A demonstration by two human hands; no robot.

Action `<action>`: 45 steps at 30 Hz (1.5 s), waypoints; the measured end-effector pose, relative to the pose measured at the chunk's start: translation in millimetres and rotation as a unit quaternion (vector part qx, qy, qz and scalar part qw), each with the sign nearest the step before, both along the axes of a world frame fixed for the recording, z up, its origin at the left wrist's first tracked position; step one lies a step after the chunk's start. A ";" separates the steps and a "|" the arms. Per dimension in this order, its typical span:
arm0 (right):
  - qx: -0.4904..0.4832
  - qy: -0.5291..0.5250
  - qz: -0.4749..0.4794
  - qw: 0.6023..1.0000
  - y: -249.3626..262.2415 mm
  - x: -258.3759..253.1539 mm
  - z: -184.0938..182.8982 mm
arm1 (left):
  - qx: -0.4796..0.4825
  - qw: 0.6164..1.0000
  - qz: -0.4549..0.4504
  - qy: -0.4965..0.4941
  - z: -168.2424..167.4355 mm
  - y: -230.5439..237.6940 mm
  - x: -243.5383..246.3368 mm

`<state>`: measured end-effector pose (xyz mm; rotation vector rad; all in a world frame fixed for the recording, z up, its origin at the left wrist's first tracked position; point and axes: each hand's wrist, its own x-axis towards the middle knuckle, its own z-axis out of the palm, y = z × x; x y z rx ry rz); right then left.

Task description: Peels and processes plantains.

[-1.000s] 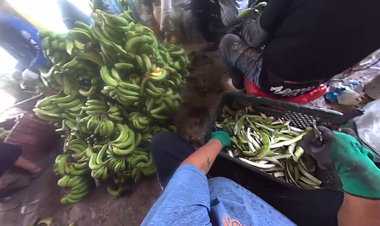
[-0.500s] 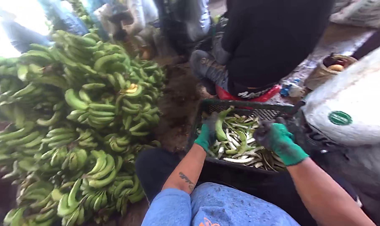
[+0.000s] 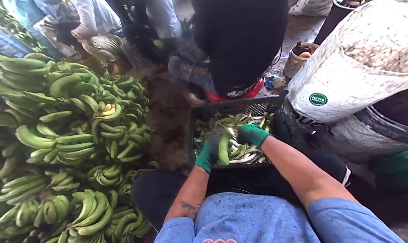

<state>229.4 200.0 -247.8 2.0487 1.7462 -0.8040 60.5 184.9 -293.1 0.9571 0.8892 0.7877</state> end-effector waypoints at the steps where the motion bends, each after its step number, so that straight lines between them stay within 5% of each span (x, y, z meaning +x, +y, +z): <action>1: -0.001 -0.027 -0.018 0.999 1.8 6.9 -7.6 | 0.026 0.999 -0.009 0.034 4.7 1.3 -0.5; 5: 0.024 0.116 -0.082 0.990 -18.6 -1.4 15.3 | 0.164 0.967 0.093 0.169 15.0 25.9 1.5; 8: 0.127 0.463 -0.118 0.869 -33.7 -14.2 22.2 | 0.248 0.948 0.201 0.016 39.9 29.3 22.5; 9: 0.169 0.492 -0.122 0.845 -35.6 -16.9 22.5 | 0.279 0.936 0.212 -0.019 45.1 27.7 33.3; 12: 0.339 0.344 -0.132 0.866 -29.6 -7.3 13.0 | 0.309 0.934 0.178 0.025 60.8 16.4 54.0; 14: 0.418 0.241 -0.128 0.867 -26.2 -0.7 11.9 | 0.240 0.965 0.110 0.004 64.6 10.5 55.4; 19: 0.358 0.102 -0.036 0.927 -40.0 -18.9 49.0 | 0.044 0.977 0.032 -0.207 30.2 11.3 35.9; 22: 0.467 0.131 0.011 0.874 -40.8 -11.3 25.7 | 0.008 0.978 0.079 -0.194 16.1 21.1 20.9; 27: 0.265 0.079 0.047 0.960 -30.4 -23.8 18.8 | 0.003 0.982 0.119 -0.147 -3.0 30.1 6.6; 34: 0.205 0.031 0.146 0.967 -29.7 -41.3 13.8 | 0.008 0.990 0.127 -0.059 -5.3 31.9 1.0; 41: 0.162 0.012 -0.006 0.987 17.1 -24.3 -18.9 | 0.015 0.989 0.133 0.067 -22.8 17.8 30.8; 45: 0.137 -0.007 -0.094 0.986 35.9 2.9 -15.1 | 0.038 0.997 0.065 0.011 -25.6 9.4 34.8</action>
